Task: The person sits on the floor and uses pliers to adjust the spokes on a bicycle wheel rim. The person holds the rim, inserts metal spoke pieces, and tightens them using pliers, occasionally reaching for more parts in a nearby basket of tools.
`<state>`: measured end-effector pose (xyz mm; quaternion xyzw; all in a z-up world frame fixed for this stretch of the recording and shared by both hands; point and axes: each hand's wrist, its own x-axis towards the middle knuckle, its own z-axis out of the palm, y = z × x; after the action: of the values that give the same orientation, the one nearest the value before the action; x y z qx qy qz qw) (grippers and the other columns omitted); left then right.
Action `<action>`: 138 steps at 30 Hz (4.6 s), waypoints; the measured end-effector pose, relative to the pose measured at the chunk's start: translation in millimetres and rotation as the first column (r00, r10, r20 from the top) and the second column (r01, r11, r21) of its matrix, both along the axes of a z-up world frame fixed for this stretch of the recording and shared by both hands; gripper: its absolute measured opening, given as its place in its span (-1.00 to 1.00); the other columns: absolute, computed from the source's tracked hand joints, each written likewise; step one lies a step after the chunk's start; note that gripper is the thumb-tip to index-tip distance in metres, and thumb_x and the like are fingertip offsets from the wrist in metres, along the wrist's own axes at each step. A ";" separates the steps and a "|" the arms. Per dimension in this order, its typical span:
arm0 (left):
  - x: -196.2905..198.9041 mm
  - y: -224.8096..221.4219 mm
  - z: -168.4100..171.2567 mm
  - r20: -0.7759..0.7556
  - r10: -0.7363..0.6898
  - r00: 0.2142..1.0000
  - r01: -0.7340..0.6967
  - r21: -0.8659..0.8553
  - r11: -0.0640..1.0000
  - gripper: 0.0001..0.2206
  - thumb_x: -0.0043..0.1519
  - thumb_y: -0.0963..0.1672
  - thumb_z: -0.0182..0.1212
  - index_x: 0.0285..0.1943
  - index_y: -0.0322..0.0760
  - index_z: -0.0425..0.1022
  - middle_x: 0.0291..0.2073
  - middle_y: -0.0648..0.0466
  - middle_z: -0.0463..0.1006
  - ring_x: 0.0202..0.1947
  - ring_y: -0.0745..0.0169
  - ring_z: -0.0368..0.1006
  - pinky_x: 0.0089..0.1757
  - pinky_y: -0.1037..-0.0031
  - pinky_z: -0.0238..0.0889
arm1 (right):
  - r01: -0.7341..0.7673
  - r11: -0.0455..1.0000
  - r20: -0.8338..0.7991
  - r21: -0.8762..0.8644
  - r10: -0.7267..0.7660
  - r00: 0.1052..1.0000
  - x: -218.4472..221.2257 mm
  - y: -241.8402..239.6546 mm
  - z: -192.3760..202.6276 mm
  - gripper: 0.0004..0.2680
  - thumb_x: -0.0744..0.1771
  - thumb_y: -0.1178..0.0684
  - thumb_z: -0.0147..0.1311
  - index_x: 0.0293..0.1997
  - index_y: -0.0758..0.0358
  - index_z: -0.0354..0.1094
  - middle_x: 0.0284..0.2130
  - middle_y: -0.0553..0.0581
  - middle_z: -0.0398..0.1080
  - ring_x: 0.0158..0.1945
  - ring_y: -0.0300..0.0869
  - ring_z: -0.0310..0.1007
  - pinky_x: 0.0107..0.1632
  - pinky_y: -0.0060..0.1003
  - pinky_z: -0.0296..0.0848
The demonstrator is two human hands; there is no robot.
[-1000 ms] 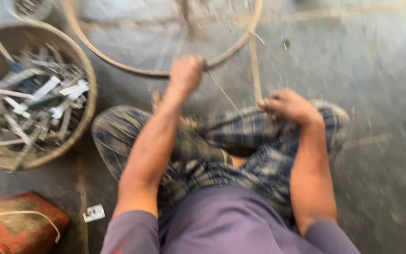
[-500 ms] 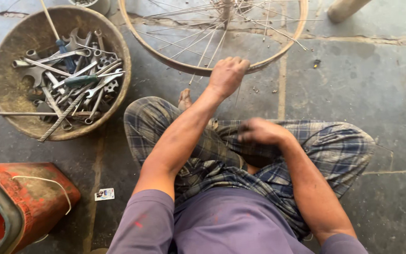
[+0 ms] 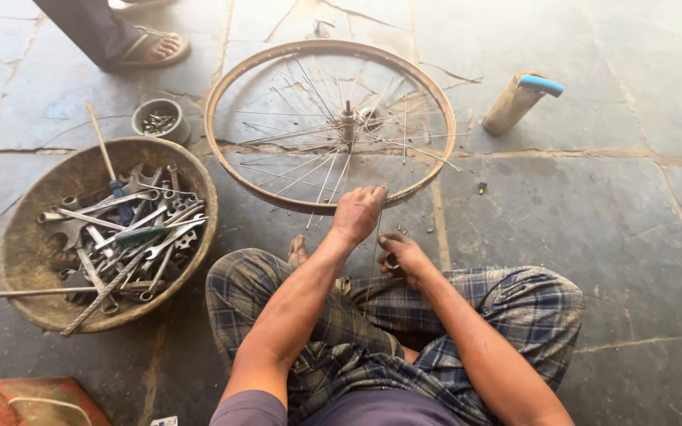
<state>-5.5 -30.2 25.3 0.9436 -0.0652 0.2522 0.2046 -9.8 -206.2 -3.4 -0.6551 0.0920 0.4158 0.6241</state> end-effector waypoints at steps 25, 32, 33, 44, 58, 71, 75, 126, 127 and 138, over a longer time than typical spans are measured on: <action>-6.3 9.3 -13.2 -0.018 0.039 0.999 -0.039 -0.032 0.999 -0.91 0.18 -0.21 0.11 -0.22 -0.18 0.49 -0.30 0.00 0.58 -0.22 -0.06 0.55 -0.21 0.16 0.41 | -0.136 0.988 0.184 -0.073 0.147 0.972 4.7 -35.7 23.4 -0.69 0.34 -0.13 0.11 0.04 0.32 0.44 -0.48 0.10 0.39 -0.54 -0.17 0.38 -0.47 -0.31 0.33; -16.1 15.1 11.1 0.012 0.077 0.997 -0.077 -0.012 0.997 -0.93 0.15 -0.19 0.14 -0.24 -0.15 0.49 -0.33 0.04 0.60 -0.24 -0.01 0.57 -0.18 0.14 0.37 | 0.100 0.951 -0.067 0.292 -0.084 0.994 40.5 1.0 -50.2 -0.58 0.36 -0.36 -0.01 0.03 0.26 0.36 -0.43 0.13 0.43 -0.46 -0.12 0.44 -0.42 -0.25 0.43; -16.4 13.7 13.5 0.006 0.086 0.996 -0.086 0.011 0.996 -0.93 0.14 -0.19 0.15 -0.24 -0.16 0.49 -0.32 0.04 0.60 -0.24 0.00 0.58 -0.17 0.14 0.37 | 0.125 0.938 -0.112 0.322 -0.094 0.989 43.1 7.1 -54.1 -0.56 0.36 -0.41 -0.04 0.01 0.23 0.36 -0.44 0.13 0.44 -0.46 -0.11 0.44 -0.41 -0.24 0.44; -29.0 23.9 33.6 -0.336 0.256 0.906 -0.220 0.141 0.965 -0.82 0.09 -0.09 0.27 -0.16 -0.13 0.61 -0.19 -0.01 0.67 -0.11 0.00 0.61 -0.10 0.14 0.42 | 0.237 0.774 -0.161 0.587 -0.175 0.971 45.0 44.2 -57.4 -0.69 0.45 -0.33 -0.02 -0.09 0.09 0.40 -0.34 0.02 0.43 -0.32 -0.13 0.39 -0.30 -0.24 0.36; -64.6 72.1 18.8 -0.844 0.333 0.421 -0.526 0.071 0.847 -0.58 0.16 0.08 0.32 0.11 -0.14 0.64 0.07 -0.03 0.63 0.10 -0.02 0.56 -0.01 0.13 0.45 | 0.283 0.769 -0.233 0.573 -0.178 0.956 47.4 34.6 -52.8 -0.66 0.45 -0.36 -0.07 -0.10 0.13 0.35 -0.44 0.07 0.34 -0.38 -0.11 0.33 -0.33 -0.24 0.34; -22.3 66.8 -85.8 -0.569 -0.143 0.810 -0.503 -0.799 0.329 -0.74 0.26 -0.07 0.18 -0.31 -0.39 0.63 -0.54 -0.01 0.62 -0.64 0.34 0.38 -0.55 0.46 0.16 | 0.410 0.813 -0.086 0.413 -0.413 0.907 59.6 22.8 -63.7 -0.76 0.35 -0.24 0.11 -0.14 0.08 0.39 -0.54 0.07 0.42 -0.58 -0.16 0.45 -0.54 -0.27 0.44; -33.4 36.5 -69.5 -0.531 -0.345 0.774 -0.495 -0.847 0.191 -0.73 0.32 -0.07 0.14 -0.22 -0.40 0.61 -0.53 0.02 0.60 -0.68 0.42 0.26 -0.58 0.55 0.05 | 0.389 0.892 0.134 0.228 -0.425 0.895 46.9 21.5 -47.2 -0.69 0.36 -0.25 0.13 -0.14 0.22 0.37 -0.55 0.09 0.42 -0.61 -0.18 0.44 -0.58 -0.29 0.41; -20.2 25.3 -141.8 -0.629 -0.307 0.714 -0.589 -0.777 0.224 -0.70 0.25 -0.04 0.26 -0.31 -0.45 0.49 -0.57 0.00 0.45 -0.67 0.29 0.29 -0.60 0.43 0.10 | 0.347 0.920 0.056 0.184 -0.362 0.931 -22.1 37.4 -118.2 -0.83 0.36 0.18 -0.01 0.04 0.31 0.19 -0.34 0.24 0.47 -0.42 -0.07 0.54 -0.43 -0.18 0.57; -18.0 23.9 -143.1 -0.623 -0.294 0.725 -0.576 -0.782 0.237 -0.70 0.23 -0.04 0.28 -0.32 -0.45 0.51 -0.56 0.01 0.44 -0.65 0.28 0.28 -0.58 0.41 0.10 | 0.379 0.908 0.091 0.177 -0.398 0.913 -17.7 39.7 -121.1 -0.82 0.35 0.18 -0.04 0.06 0.28 0.19 -0.32 0.23 0.48 -0.41 -0.10 0.56 -0.42 -0.19 0.59; -19.5 13.9 -78.9 -0.506 -0.362 0.783 -0.446 -0.862 0.240 -0.63 0.20 0.01 0.30 -0.05 -0.42 0.62 -0.31 0.03 0.63 -0.32 0.31 0.47 -0.25 0.50 0.30 | 0.510 0.783 -0.194 0.357 -0.472 0.860 -21.0 44.1 -90.6 -0.87 0.38 0.18 -0.04 0.02 0.23 0.28 -0.27 0.15 0.49 -0.33 -0.08 0.55 -0.28 -0.19 0.55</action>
<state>-25.0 -16.3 -53.7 0.6341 0.2032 -0.0830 0.7414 -30.8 -162.2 -94.0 -0.4480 0.2025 0.2789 0.8249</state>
